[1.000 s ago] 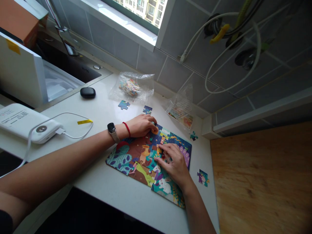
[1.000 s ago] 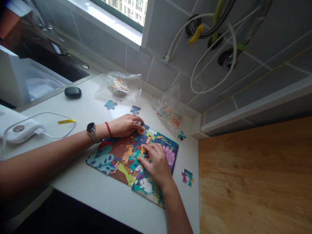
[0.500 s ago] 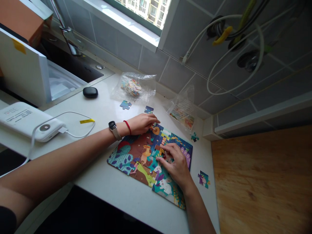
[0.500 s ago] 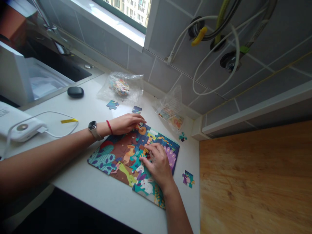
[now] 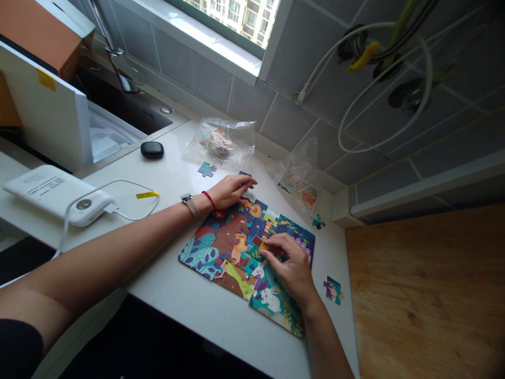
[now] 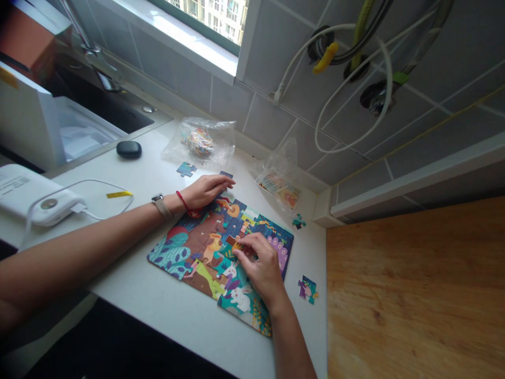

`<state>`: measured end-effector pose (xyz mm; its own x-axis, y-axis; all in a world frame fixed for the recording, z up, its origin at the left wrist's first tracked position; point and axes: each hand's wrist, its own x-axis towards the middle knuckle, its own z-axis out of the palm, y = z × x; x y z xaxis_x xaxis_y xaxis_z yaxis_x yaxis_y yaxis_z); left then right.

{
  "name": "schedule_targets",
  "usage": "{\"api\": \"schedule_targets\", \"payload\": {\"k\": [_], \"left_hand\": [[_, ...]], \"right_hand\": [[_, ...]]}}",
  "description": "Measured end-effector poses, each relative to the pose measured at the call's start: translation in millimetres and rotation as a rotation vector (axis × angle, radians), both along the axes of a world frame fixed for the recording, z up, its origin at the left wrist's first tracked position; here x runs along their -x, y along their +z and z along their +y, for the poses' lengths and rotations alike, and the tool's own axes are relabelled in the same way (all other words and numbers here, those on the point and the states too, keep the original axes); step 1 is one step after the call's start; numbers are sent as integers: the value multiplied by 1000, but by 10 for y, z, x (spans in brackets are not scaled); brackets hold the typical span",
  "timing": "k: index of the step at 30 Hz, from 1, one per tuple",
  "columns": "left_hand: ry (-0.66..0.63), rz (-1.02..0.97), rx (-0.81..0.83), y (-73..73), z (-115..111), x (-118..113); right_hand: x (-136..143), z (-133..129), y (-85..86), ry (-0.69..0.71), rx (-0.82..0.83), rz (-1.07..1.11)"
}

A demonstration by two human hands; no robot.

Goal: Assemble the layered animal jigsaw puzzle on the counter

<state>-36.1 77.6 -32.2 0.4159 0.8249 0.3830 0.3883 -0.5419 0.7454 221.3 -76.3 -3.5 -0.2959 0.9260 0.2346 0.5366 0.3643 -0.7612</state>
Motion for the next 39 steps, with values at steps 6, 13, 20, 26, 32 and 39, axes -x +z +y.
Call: {"api": "schedule_targets", "payload": {"k": [6,13,20,26,32,39], "left_hand": [[-25,216,-171,-8,-18,-28],[-63,286,-207,27,-41,-32],[-74,290,-211,44,-56,-39],[-74,295,-211,35,-49,-43],[-67,301,-225,26,-46,-47],[-78,292,-225,11,-35,-49]], "right_hand": [[137,-117,19,198,112,-14],[283,-219,-9,286,-62,-163],[376,-300,54,369,-128,-267],[385,-335,110,399,-113,-353],[434,-373,145,378,-141,-369],[469,-419,125,338,-143,-369]]}}
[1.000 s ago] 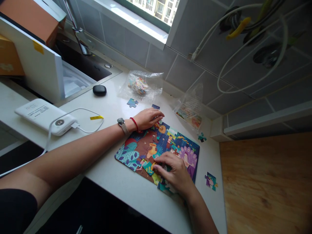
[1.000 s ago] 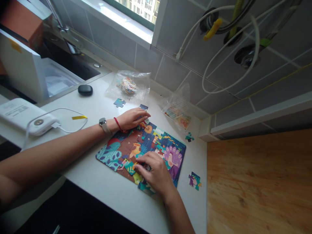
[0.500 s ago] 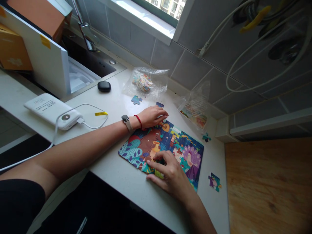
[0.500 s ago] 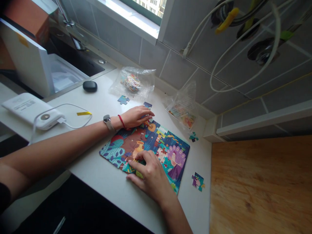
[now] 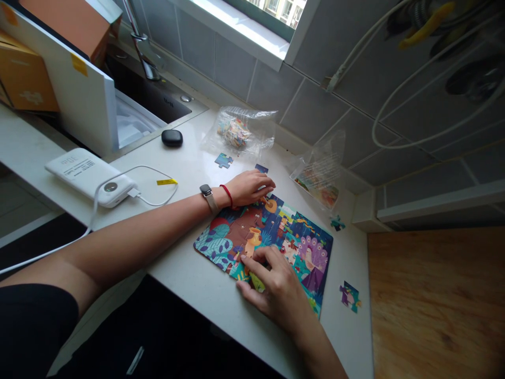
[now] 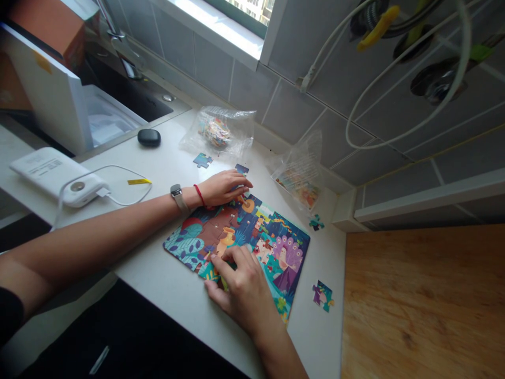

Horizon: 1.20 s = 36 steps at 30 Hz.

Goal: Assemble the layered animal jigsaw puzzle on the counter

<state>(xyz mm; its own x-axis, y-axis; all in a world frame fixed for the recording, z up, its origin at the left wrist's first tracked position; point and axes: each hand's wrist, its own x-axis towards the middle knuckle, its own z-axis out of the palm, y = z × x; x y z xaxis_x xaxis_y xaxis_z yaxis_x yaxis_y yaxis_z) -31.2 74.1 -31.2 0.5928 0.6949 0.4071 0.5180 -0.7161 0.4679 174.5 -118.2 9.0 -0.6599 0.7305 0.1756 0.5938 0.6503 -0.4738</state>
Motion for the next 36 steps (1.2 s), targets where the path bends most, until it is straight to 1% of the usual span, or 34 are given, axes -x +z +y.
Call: {"api": "schedule_targets", "payload": {"k": [7,15,19,24,28,32,36], "left_hand": [[7,14,3,19,-9,1],[10,16,-12,6,-7,-5],[4,3,-7,-6,-4,-6],[2,2,-16,-18,-2,-11],[-1,11,-25,-21,-1,-8],[4,12,-26,-14,-8,-10],[-3,6,-26,5,-18,-15]], "right_hand": [[6,4,19,0,-12,38],[70,-30,59,-18,-17,-87],[83,-49,39,-23,-29,-65],[73,-60,16,-15,-5,-14],[72,-52,1,-36,3,35],[88,-52,-19,-61,-18,24],[109,-62,-34,-55,-35,6]]}}
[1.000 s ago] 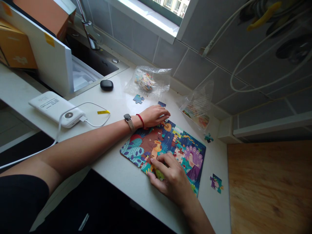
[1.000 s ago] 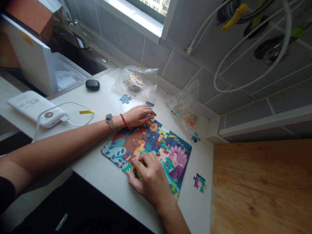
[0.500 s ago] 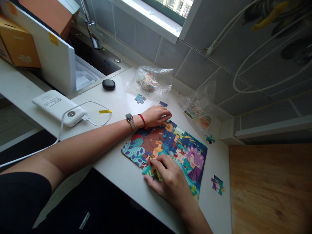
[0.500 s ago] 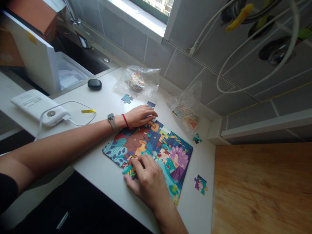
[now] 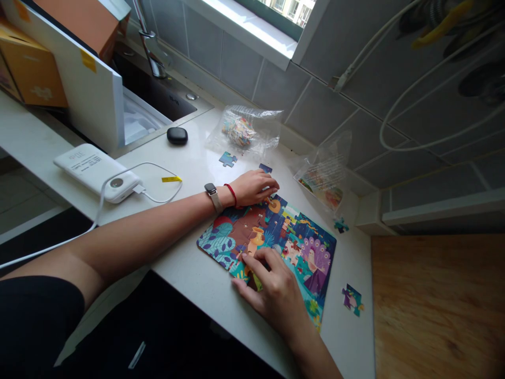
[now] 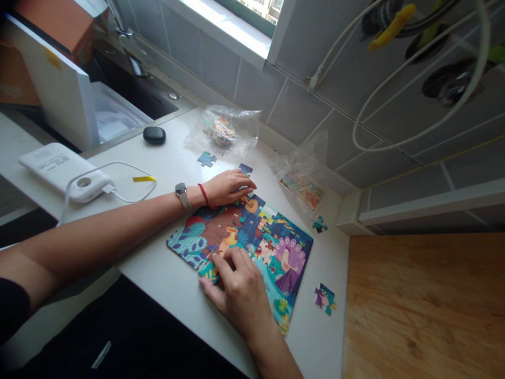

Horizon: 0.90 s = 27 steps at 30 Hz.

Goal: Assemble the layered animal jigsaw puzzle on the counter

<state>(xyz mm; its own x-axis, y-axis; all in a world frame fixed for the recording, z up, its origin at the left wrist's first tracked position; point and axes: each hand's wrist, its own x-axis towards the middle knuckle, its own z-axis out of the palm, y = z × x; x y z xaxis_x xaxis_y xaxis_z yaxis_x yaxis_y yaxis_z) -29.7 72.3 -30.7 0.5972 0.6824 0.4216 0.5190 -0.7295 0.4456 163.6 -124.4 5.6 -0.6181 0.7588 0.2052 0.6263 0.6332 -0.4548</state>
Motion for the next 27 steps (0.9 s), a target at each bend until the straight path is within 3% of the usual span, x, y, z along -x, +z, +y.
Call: {"api": "schedule_targets", "payload": {"k": [8,19,23,27], "left_hand": [[0,8,0,2,2,0],[7,20,-15,-31,12,-4],[5,8,-12,-29,14,-2],[5,12,-8,-18,6,0]], "right_hand": [[24,7,-6,1,-72,-21],[28,10,-16,-25,-44,-22],[-35,56,-17,-31,-17,136],[-181,148,43,-181,-45,320]]}}
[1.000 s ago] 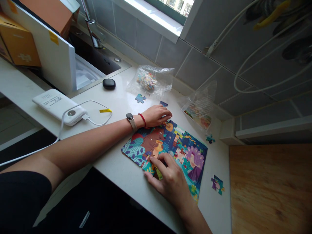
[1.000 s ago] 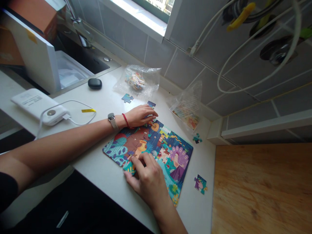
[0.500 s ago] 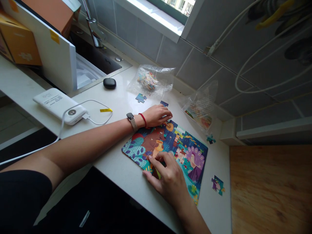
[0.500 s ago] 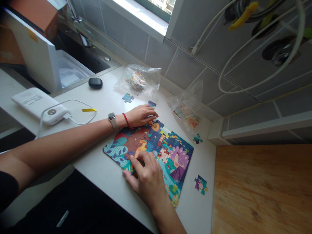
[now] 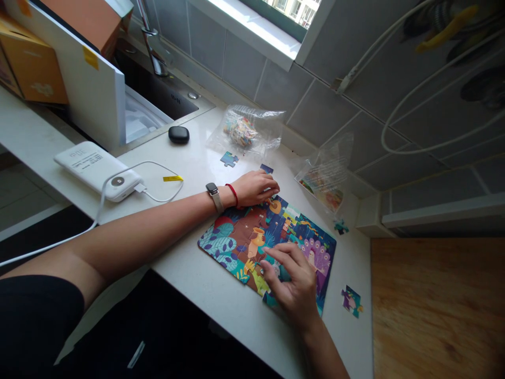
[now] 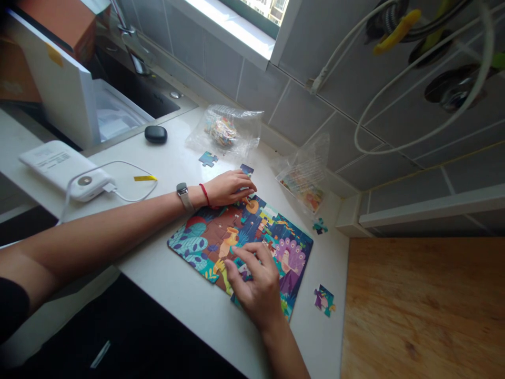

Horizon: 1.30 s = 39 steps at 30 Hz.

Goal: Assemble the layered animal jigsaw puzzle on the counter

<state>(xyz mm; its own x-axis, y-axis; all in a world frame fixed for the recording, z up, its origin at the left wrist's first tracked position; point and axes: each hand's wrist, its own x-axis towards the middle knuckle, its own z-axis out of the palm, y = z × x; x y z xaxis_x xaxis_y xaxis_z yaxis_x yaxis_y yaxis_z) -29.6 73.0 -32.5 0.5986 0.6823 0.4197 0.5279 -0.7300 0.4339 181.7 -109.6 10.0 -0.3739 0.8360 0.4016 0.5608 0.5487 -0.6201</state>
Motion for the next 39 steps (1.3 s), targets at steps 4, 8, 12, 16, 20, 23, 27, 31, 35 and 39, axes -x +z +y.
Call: {"api": "schedule_targets", "payload": {"k": [4,8,12,16,20,23,27,31,35,39], "left_hand": [[-3,31,-2,17,-8,2],[-7,41,3,32,-16,1],[-8,35,14,33,-27,-2],[-18,20,3,2,-24,0],[-30,0,11,-38,1,2],[-16,9,26,-49,15,1],[-22,29,33,-41,18,4],[-20,19,60,-40,29,7],[-16,5,59,-53,52,1],[-3,-1,50,-64,65,-2]], "right_hand": [[-169,76,66,-210,-112,106],[-318,158,36,-427,-165,252],[-497,326,-39,-664,-116,438],[-748,461,-50,-835,-146,714],[-1027,341,-67,-932,-113,794],[-1267,116,-89,-926,42,568],[-1614,-168,-2,-743,258,-65],[-1831,-294,169,-598,473,-534],[-1855,-255,278,-567,565,-647],[-1819,-167,342,-572,565,-640]]}}
